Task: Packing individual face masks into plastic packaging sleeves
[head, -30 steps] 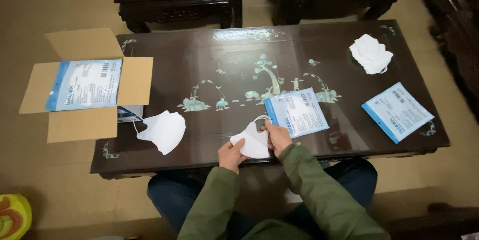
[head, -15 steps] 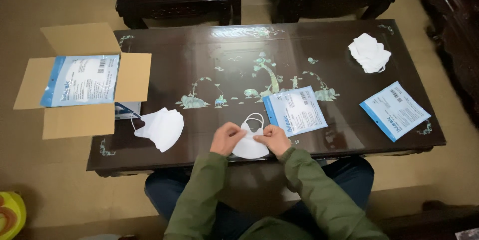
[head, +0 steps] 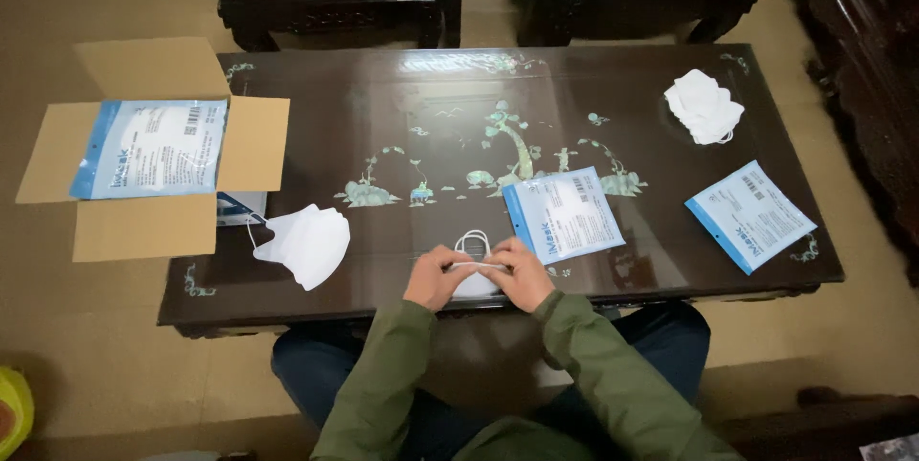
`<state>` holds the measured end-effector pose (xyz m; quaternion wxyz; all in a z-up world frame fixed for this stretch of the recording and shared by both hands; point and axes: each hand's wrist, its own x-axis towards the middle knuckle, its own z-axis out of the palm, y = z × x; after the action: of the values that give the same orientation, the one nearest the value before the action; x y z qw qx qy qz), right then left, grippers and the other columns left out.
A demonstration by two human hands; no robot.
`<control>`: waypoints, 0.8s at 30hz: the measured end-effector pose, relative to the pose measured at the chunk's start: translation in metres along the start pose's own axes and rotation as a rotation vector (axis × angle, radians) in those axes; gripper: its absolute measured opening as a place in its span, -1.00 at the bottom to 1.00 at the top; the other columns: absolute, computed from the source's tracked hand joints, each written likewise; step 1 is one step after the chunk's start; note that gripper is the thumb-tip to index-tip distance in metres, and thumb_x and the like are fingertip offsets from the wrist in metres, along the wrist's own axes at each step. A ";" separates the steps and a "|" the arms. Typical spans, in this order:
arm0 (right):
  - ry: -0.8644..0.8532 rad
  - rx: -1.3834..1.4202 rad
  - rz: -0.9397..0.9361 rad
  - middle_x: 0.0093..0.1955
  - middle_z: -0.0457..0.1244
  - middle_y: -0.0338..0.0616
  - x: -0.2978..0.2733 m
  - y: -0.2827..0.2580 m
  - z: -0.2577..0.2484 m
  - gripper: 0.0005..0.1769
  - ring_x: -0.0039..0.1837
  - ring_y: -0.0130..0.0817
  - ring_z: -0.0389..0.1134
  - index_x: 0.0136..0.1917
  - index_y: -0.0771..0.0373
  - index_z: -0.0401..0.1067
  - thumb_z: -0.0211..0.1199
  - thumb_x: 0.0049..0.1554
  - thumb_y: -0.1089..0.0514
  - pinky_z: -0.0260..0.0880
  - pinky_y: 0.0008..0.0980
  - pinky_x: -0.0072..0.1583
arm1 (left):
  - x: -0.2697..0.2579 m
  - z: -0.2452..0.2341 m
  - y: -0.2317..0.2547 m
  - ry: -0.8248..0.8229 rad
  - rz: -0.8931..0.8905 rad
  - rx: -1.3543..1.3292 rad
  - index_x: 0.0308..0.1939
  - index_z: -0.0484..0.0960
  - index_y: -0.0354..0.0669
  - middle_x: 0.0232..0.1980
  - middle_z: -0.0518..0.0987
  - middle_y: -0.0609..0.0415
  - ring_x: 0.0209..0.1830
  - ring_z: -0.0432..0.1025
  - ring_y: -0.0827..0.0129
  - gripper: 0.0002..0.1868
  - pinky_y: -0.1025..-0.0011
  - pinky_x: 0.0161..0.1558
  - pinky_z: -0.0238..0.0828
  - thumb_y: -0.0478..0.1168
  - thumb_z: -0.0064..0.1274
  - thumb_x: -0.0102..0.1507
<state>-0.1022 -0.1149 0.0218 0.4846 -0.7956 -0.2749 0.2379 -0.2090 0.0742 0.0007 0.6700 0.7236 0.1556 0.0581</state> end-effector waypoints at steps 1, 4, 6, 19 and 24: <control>0.026 -0.102 -0.020 0.21 0.35 -0.05 -0.006 -0.020 -0.004 -0.82 0.24 0.03 0.41 -0.01 0.07 0.66 0.49 0.11 0.05 0.46 -0.10 0.21 | -0.004 0.001 0.004 0.104 0.011 0.014 -0.16 0.81 -0.13 -0.09 0.67 -0.07 -0.04 0.56 0.08 -0.74 0.19 -0.03 0.56 -0.17 0.46 0.12; 0.076 -0.040 0.090 0.12 0.38 -0.17 -0.007 -0.028 -0.007 -0.86 0.13 -0.21 0.41 -0.04 0.05 0.66 0.42 0.17 0.01 0.48 -0.20 0.14 | -0.012 0.016 0.035 0.259 -0.057 -0.228 -0.23 0.81 -0.12 -0.15 0.67 0.13 -0.16 0.51 0.44 -0.73 0.43 -0.08 0.53 -0.18 0.52 0.05; 0.098 0.126 0.221 -0.13 0.48 -0.29 -0.005 -0.020 -0.001 -0.86 -0.07 -0.55 0.45 -0.02 0.04 0.67 0.39 0.20 0.01 0.51 -0.43 0.01 | -0.012 0.034 0.026 0.305 -0.140 -0.484 -0.15 0.79 -0.20 -0.18 0.67 0.18 -0.19 0.44 0.54 -0.72 0.48 -0.09 0.50 -0.25 0.49 0.10; 0.425 -0.930 -0.139 0.23 0.29 0.04 0.023 0.049 -0.061 -0.37 0.34 0.02 0.34 0.20 0.22 0.45 0.34 0.06 -0.28 0.32 -0.01 0.32 | -0.003 0.064 0.011 0.483 -0.428 -0.701 -0.10 0.58 -0.44 -0.28 0.67 -0.17 -0.36 0.64 0.24 -0.65 0.34 -0.39 0.70 -0.18 0.31 0.26; 0.301 -1.037 -0.036 0.26 0.27 0.07 0.021 0.056 -0.047 -0.64 0.46 0.10 0.25 0.01 0.21 0.48 0.13 0.25 -0.11 0.23 0.15 0.40 | 0.003 0.074 0.025 0.483 -0.364 -0.548 -0.11 0.64 -0.45 -0.32 0.61 -0.09 -0.42 0.58 0.36 -0.67 0.48 -0.44 0.65 -0.18 0.29 0.27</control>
<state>-0.0452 -0.1520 -0.0115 0.0663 -0.9509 -0.2973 -0.0540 -0.1808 0.0037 0.0176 0.7816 0.4446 0.4125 0.1461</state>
